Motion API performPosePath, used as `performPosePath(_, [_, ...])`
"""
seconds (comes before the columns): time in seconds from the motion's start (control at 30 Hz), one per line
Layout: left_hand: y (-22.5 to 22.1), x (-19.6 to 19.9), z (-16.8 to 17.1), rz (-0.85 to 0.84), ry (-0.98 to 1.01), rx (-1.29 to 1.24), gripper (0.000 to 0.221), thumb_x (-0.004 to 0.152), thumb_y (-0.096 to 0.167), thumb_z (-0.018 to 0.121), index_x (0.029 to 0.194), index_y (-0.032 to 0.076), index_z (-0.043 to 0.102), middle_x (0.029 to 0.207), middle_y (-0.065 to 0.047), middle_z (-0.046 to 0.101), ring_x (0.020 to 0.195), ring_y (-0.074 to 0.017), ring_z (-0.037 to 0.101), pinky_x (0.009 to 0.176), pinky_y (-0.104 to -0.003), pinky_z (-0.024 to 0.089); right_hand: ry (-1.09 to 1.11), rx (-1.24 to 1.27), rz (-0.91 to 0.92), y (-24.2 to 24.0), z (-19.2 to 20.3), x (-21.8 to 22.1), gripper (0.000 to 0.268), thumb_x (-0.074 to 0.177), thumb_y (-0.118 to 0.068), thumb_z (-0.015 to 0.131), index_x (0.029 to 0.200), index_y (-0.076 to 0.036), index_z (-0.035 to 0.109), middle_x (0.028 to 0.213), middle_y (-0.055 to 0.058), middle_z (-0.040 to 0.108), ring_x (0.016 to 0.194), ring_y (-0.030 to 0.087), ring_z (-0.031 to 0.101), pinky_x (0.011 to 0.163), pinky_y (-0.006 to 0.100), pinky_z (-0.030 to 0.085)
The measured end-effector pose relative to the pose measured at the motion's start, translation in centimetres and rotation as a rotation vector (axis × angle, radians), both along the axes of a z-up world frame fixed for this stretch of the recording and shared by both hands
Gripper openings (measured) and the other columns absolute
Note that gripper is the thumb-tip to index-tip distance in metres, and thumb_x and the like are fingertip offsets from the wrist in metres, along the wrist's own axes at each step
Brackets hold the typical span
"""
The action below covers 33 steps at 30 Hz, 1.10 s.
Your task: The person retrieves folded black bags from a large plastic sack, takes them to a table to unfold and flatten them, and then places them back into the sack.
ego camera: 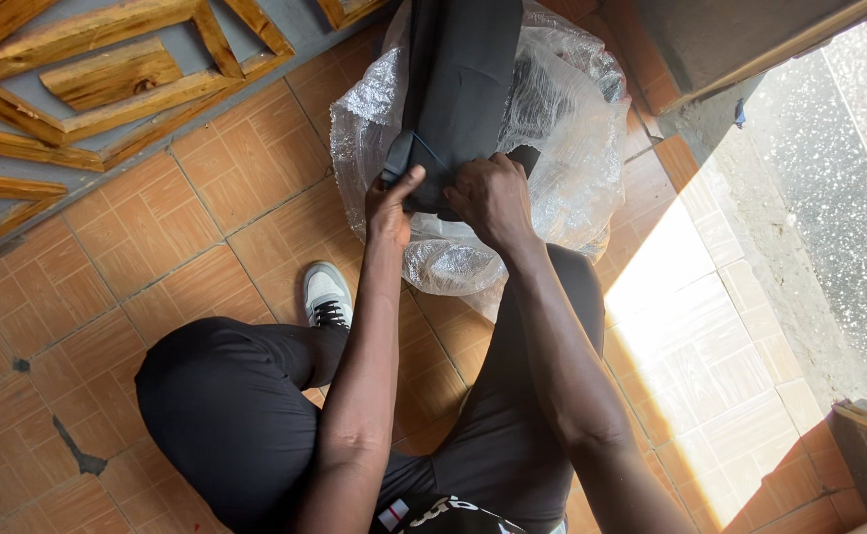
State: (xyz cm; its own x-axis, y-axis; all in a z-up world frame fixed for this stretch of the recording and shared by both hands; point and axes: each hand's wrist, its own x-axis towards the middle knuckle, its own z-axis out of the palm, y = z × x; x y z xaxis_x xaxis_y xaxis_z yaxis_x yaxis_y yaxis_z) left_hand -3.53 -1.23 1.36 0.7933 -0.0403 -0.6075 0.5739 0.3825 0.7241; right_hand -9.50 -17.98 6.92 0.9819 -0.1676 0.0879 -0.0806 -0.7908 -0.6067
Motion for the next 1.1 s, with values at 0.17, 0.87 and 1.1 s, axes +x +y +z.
performPosePath(0.17, [0.0,-0.5,-0.4,0.069,0.128,-0.356,0.041,0.08,0.027,0.092,0.116,0.023,0.071,0.112,-0.006,0.073,0.104,-0.0255,0.068,0.1,-0.057,0.043,0.065,0.14,0.049,0.3,1.1,-0.1,0.029,0.085,-0.035,0.081,0.102,-0.016,0.067,0.078,0.015,0.067,0.08,0.039,0.07,0.079,0.05,0.053])
performPosePath(0.87, [-1.8,-0.9,2.2,-0.472,-1.101,0.732,0.079,0.079,0.009,0.072,0.15,0.006,0.038,0.137,-0.018,0.045,0.13,-0.0396,0.051,0.11,-0.05,0.046,-0.101,0.428,0.117,1.3,2.3,-0.2,0.037,0.094,-0.029,0.073,0.062,-0.014,0.064,0.054,0.009,0.06,0.055,0.032,0.062,0.057,0.038,0.049])
performPosePath(1.1, [1.6,1.8,2.1,-0.589,-0.513,-0.134,0.089,0.077,-0.006,0.082,0.156,0.006,0.041,0.151,-0.017,0.043,0.137,-0.0311,0.047,0.114,-0.043,0.047,0.002,0.609,0.124,1.1,3.3,-0.6,0.027,0.099,-0.025,0.069,0.076,-0.01,0.07,0.059,0.013,0.062,0.063,0.035,0.062,0.064,0.042,0.049])
